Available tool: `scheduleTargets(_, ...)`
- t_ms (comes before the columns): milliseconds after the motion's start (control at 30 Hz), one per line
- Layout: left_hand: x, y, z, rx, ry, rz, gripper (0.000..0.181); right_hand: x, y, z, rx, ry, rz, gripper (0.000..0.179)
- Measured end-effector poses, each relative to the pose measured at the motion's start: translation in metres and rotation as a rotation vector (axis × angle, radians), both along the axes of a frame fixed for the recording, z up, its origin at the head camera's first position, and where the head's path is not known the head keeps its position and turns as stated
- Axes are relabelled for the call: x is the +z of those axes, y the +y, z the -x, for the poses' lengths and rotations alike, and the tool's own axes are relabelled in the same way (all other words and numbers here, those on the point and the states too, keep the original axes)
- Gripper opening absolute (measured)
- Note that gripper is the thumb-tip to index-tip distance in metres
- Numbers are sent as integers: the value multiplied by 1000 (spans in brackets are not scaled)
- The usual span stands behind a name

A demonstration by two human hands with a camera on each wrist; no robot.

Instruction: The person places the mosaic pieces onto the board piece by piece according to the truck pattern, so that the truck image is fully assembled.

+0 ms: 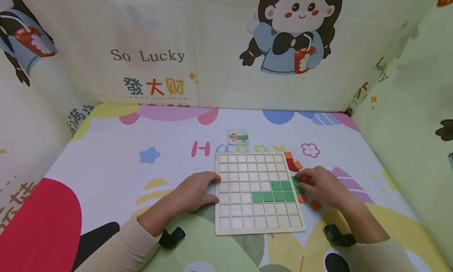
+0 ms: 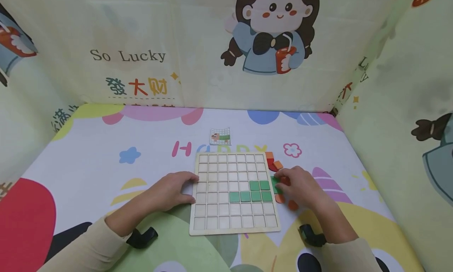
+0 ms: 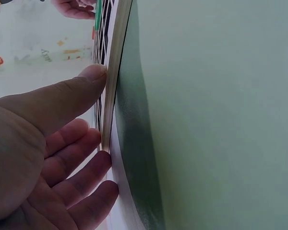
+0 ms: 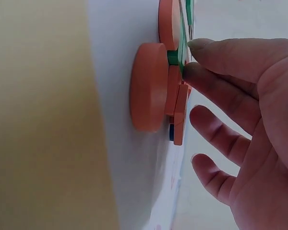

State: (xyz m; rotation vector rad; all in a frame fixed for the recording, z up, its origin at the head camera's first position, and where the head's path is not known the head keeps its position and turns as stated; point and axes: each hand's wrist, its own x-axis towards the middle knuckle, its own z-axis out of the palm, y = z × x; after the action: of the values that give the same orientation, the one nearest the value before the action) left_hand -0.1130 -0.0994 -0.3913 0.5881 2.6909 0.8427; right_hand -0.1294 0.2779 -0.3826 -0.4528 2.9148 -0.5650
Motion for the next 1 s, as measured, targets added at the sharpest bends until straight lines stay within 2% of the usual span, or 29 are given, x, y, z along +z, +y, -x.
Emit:
scheduleTargets(433, 0, 1, 0, 18, -15, 11, 53, 0, 0, 4, 18, 30, -38, 27)
scheduleTargets(767, 0, 1, -1, 17, -13, -2, 52, 1, -2, 8, 10, -1, -44, 22)
scheduleTargets(1000, -1, 1, -1, 19, -12, -1, 52, 4, -3, 12, 45, -15, -28, 19)
